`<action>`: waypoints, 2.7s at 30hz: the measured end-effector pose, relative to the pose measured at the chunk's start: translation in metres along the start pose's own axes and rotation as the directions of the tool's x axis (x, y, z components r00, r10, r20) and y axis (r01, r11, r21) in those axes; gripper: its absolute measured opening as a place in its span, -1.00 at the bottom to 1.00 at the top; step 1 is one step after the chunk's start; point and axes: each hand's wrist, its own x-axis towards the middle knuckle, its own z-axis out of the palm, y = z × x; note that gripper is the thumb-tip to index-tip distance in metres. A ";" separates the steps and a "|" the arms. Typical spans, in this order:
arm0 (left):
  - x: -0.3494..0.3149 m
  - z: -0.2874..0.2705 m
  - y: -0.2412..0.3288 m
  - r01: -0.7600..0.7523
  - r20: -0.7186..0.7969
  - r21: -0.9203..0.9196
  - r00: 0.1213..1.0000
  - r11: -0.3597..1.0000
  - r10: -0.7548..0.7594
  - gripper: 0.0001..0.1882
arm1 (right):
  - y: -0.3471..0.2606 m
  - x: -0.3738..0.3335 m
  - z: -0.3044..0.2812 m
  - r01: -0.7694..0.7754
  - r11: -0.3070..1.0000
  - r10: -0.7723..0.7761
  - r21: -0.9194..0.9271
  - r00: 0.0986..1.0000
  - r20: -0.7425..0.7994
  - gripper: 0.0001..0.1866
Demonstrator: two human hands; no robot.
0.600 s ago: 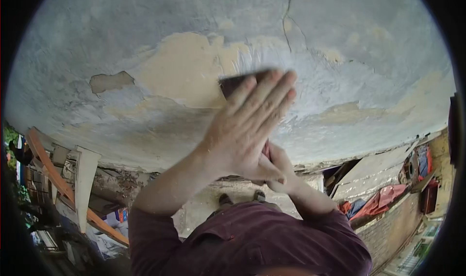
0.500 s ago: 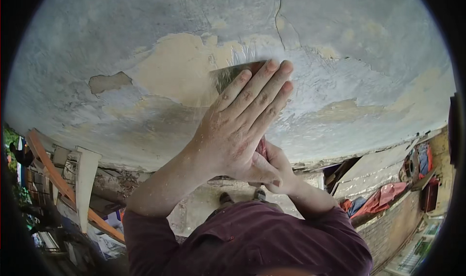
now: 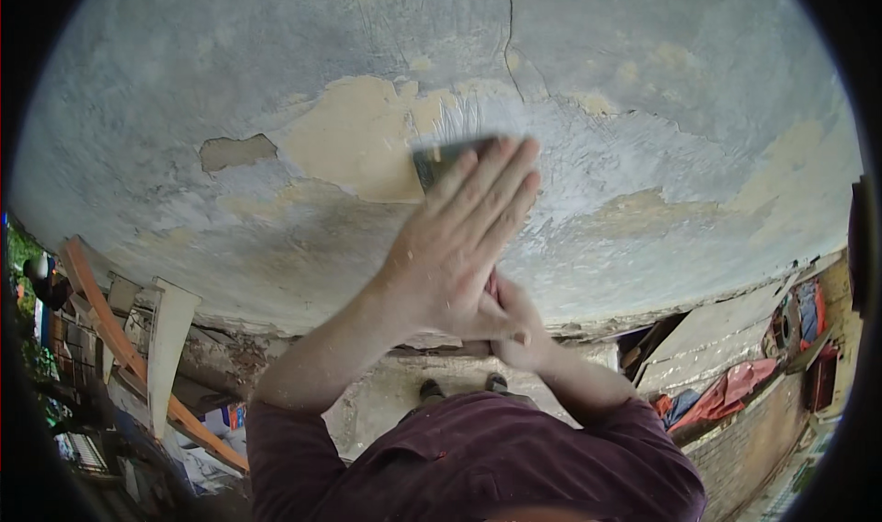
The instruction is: The person scrapes old paint or plaster from an exterior wall using a putty knife.
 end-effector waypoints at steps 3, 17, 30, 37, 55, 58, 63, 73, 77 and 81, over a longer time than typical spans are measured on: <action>0.025 -0.051 -0.008 -0.019 -0.105 0.102 0.994 0.995 0.029 0.19 | -0.037 0.022 0.001 -0.058 0.969 0.048 0.241 0.998 0.048 -0.58; 0.005 -0.006 -0.002 -0.028 -0.001 -0.031 1.000 0.999 0.028 0.17 | -0.012 0.000 0.011 -0.211 0.964 0.231 0.161 0.967 -0.112 -0.70; 0.015 -0.035 -0.010 -0.030 -0.004 0.132 1.000 0.991 0.031 0.17 | -0.019 0.019 -0.002 -0.150 0.988 0.151 0.034 0.988 -0.041 -0.60; 0.003 -0.007 -0.013 -0.055 0.038 -0.010 0.998 0.998 0.055 0.13 | 0.000 0.013 0.005 -0.115 0.979 0.098 -0.167 0.989 -0.108 -0.66; -0.023 0.026 0.006 0.050 0.071 -0.016 0.996 0.999 -0.048 0.11 | 0.043 0.011 0.001 0.044 0.989 -0.074 -0.143 0.974 -0.215 -0.67; -0.019 0.023 -0.002 0.089 -0.037 -0.025 0.995 0.996 -0.090 0.06 | 0.046 0.011 0.001 -0.257 0.953 0.229 -0.162 0.958 -0.173 -0.68; -0.018 0.015 -0.009 0.018 -0.067 0.022 0.998 1.000 -0.016 0.06 | 0.048 0.016 0.002 -0.006 0.986 -0.019 -0.166 0.989 -0.146 -0.65; -0.008 0.002 -0.023 0.043 -0.200 -0.005 0.979 0.999 -0.043 0.09 | 0.024 0.036 0.003 0.021 0.979 -0.034 -0.204 0.997 -0.063 -0.60; -0.028 0.015 -0.012 0.088 -0.047 -0.027 0.995 0.996 -0.090 0.11 | 0.030 0.019 0.020 -0.125 0.981 0.111 -0.145 0.989 -0.100 -0.64; -0.027 -0.008 -0.019 -0.020 0.106 0.053 0.994 0.998 0.014 0.13 | 0.028 0.017 0.041 -0.186 0.978 0.198 0.092 0.969 -0.146 -0.65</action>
